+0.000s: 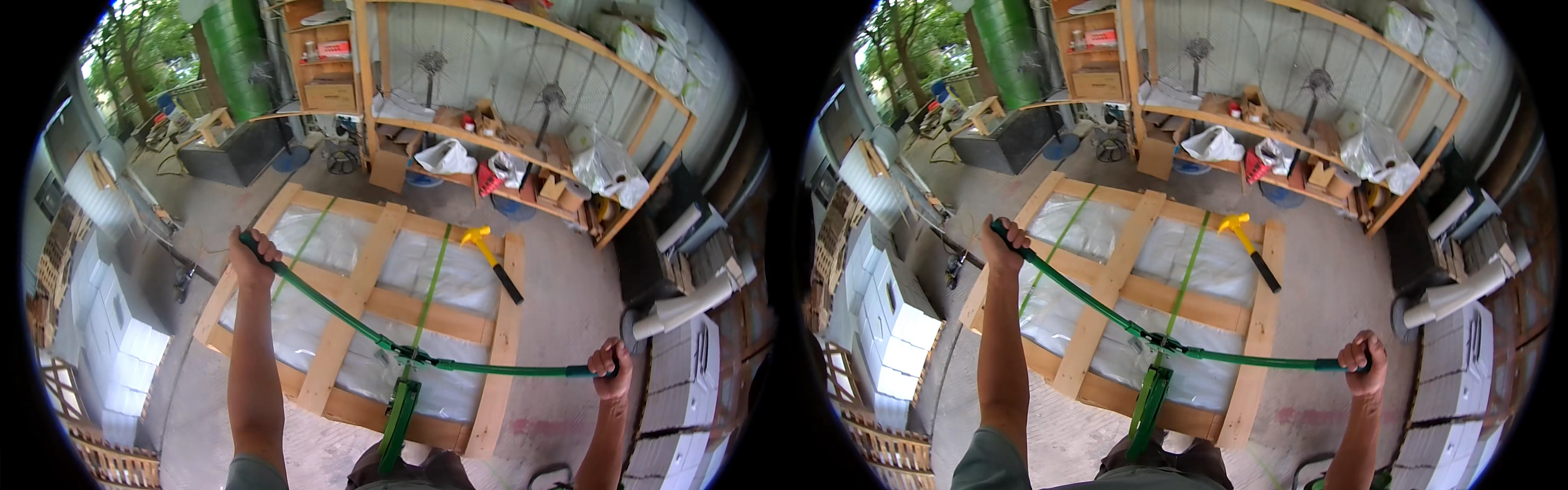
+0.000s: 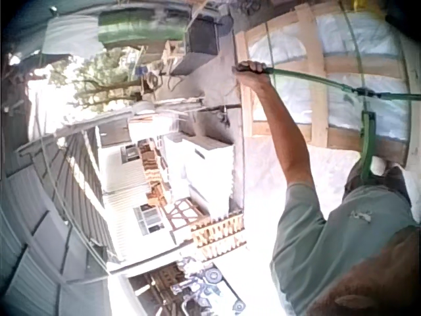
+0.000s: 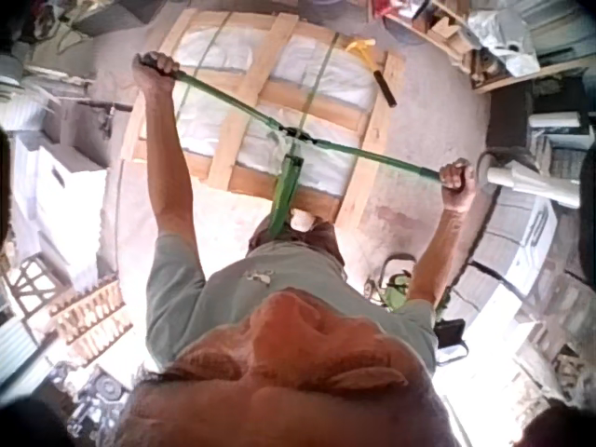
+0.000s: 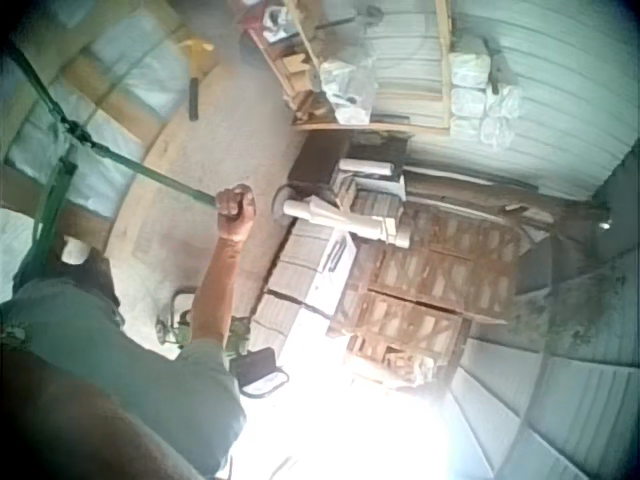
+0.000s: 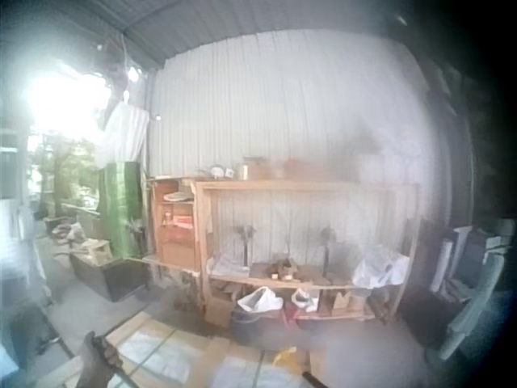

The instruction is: The person secures a wooden crate with green straps using a manual tensioner and a hammer. They loop the straps around the crate, tighten them with the tensioner, and hammer the tensioner to lock the straps in place.

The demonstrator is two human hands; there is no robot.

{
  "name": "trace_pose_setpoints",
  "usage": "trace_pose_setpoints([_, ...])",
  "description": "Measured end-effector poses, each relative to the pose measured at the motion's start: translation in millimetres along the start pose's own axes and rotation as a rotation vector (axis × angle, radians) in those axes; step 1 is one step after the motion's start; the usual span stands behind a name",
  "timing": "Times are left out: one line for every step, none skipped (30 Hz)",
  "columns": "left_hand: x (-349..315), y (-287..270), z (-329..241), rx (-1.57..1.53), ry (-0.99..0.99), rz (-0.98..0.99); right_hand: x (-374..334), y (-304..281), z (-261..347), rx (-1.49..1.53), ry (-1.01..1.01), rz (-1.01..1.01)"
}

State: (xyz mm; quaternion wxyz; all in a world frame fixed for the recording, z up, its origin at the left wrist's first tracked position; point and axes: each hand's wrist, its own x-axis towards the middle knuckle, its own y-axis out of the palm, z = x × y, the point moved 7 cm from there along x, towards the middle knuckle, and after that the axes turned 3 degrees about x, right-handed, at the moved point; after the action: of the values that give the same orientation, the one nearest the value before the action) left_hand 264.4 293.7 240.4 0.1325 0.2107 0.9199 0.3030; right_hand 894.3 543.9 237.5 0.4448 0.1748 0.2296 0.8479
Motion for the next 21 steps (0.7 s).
trace_pose_setpoints([1,0,0,0.0,-0.013,0.004,0,2,1,0.001,0.009,0.005])
trace_pose_setpoints([2,0,0,-0.026,-0.022,0.016,1,5,3,-0.027,-0.012,0.019])
trace_pose_setpoints([2,0,-5,0.001,0.01,-0.06,3,9,3,-0.049,-0.031,0.037])
trace_pose_setpoints([5,-3,-9,0.007,0.024,-0.109,5,14,4,-0.071,-0.049,0.055])
trace_pose_setpoints([9,-7,-7,0.01,0.035,-0.153,6,17,7,-0.115,-0.075,0.052])
trace_pose_setpoints([9,-13,-6,0.005,0.044,-0.171,7,22,10,-0.143,-0.127,0.08])
trace_pose_setpoints([9,-22,-7,-0.001,0.053,-0.191,7,28,14,-0.17,-0.18,0.108])
trace_pose_setpoints([7,-31,-9,-0.008,0.061,-0.21,7,36,16,-0.148,-0.172,0.133])
trace_pose_setpoints([1,-35,-14,0.001,0.083,-0.254,4,36,16,-0.075,-0.203,0.158])
trace_pose_setpoints([-7,-39,-19,0.008,0.106,-0.3,0,36,14,0.021,-0.189,0.162])
trace_pose_setpoints([-17,-42,-22,0.014,0.13,-0.347,-4,35,13,0.115,-0.173,0.168])
trace_pose_setpoints([-26,-39,-27,0.019,0.162,-0.389,-9,34,14,0.169,-0.168,0.199])
trace_pose_setpoints([-40,-41,-27,0.012,0.164,-0.442,-14,33,16,0.223,-0.161,0.231])
trace_pose_setpoints([-51,-39,-33,0.023,0.182,-0.417,-22,37,17,0.214,-0.146,0.27])
trace_pose_setpoints([-59,-35,-40,0.035,0.198,-0.393,-28,42,18,0.204,-0.132,0.31])
trace_pose_setpoints([-66,-11,-38,0.043,0.207,-0.352,-33,46,18,0.146,-0.125,0.362])
trace_pose_setpoints([-82,7,-36,0.057,0.22,-0.337,-36,57,17,0.068,-0.08,0.402])
trace_pose_setpoints([-93,20,-39,0.081,0.272,-0.314,-35,74,19,-0.012,-0.039,0.443])
trace_pose_setpoints([-108,25,-42,0.075,0.294,-0.335,-36,86,23,-0.099,-0.012,0.495])
trace_pose_setpoints([-120,21,-46,0.076,0.326,-0.32,-41,91,29,-0.257,-0.114,0.563])
trace_pose_setpoints([-128,21,-48,0.082,0.357,-0.295,-44,97,32,-0.412,-0.23,0.617])
